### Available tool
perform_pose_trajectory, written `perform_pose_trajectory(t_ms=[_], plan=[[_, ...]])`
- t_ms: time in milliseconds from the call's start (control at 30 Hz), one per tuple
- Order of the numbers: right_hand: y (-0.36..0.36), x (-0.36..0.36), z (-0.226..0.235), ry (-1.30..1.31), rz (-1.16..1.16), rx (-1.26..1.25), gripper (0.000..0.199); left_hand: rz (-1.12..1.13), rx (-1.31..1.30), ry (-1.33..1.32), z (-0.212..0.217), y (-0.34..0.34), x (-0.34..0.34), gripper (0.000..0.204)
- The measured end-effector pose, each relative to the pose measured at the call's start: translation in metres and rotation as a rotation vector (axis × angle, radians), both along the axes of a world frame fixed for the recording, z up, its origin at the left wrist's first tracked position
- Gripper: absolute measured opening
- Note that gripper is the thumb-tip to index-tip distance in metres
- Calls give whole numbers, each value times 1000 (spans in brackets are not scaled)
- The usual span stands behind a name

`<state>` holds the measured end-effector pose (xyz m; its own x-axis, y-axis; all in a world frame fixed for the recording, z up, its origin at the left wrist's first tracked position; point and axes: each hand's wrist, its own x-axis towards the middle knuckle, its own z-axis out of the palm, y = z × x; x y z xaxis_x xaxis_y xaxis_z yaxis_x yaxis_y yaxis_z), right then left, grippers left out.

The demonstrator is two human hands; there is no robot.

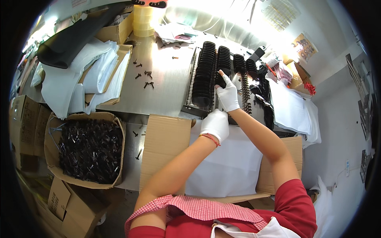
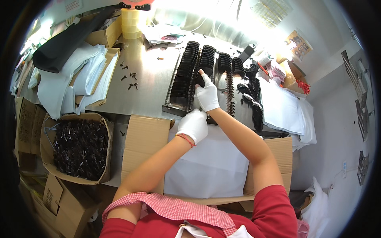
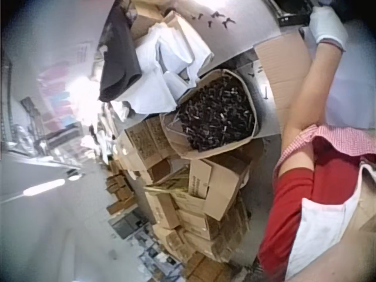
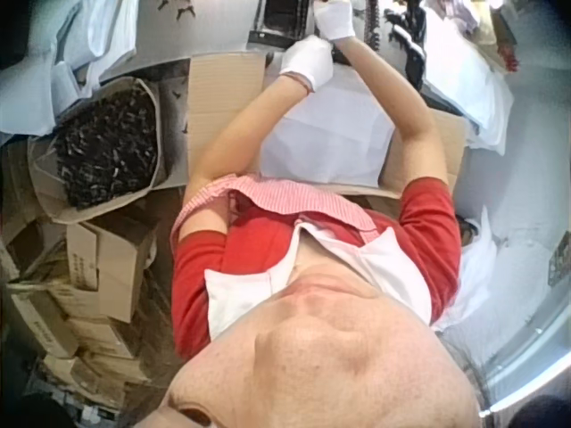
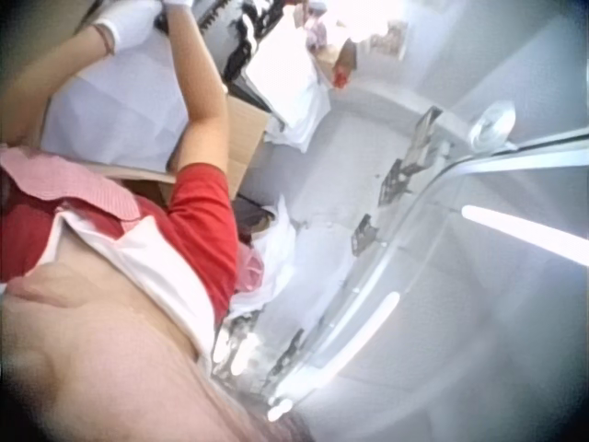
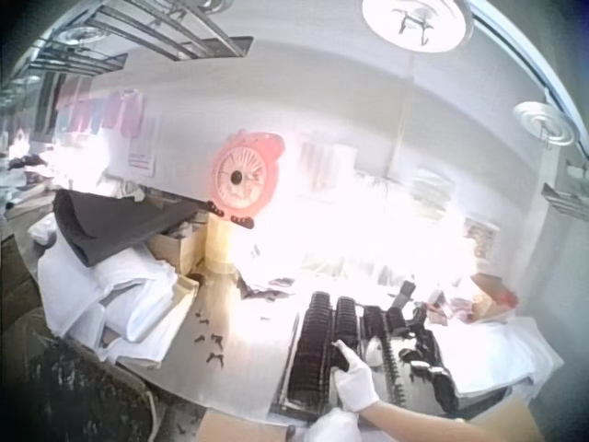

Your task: The person repeatedly picks up small black components from a cardboard box and places them into slots on a metal rack. They handle the components one at a time, occasionally adjusting the rack or retrieving more parts from a nearby container.

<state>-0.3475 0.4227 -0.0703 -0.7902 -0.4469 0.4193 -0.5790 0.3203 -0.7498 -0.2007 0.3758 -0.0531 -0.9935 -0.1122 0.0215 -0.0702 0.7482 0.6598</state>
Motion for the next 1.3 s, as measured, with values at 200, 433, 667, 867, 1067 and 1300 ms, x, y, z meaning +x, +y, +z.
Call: perform_pose_trajectory(t_ms=[200, 433, 667, 867, 1067, 1300], plan=[[-6, -26, 16, 947, 52, 442, 48, 3, 46, -68, 7, 1, -7, 22], [41, 46, 90, 145, 247, 374, 46, 302, 1983, -22, 38, -6, 2, 48], [60, -12, 92, -255, 107, 314, 48, 325, 1840, -51, 27, 2, 0, 20], [15, -95, 38, -779, 267, -275, 69, 188, 319, -49, 11, 5, -4, 25], [-9, -93, 14, -400, 190, -209, 65, 92, 283, -140, 13, -2, -2, 19], [-12, -89, 5, -416, 163, -292, 58, 53, 291, -126, 11, -3, 2, 20]])
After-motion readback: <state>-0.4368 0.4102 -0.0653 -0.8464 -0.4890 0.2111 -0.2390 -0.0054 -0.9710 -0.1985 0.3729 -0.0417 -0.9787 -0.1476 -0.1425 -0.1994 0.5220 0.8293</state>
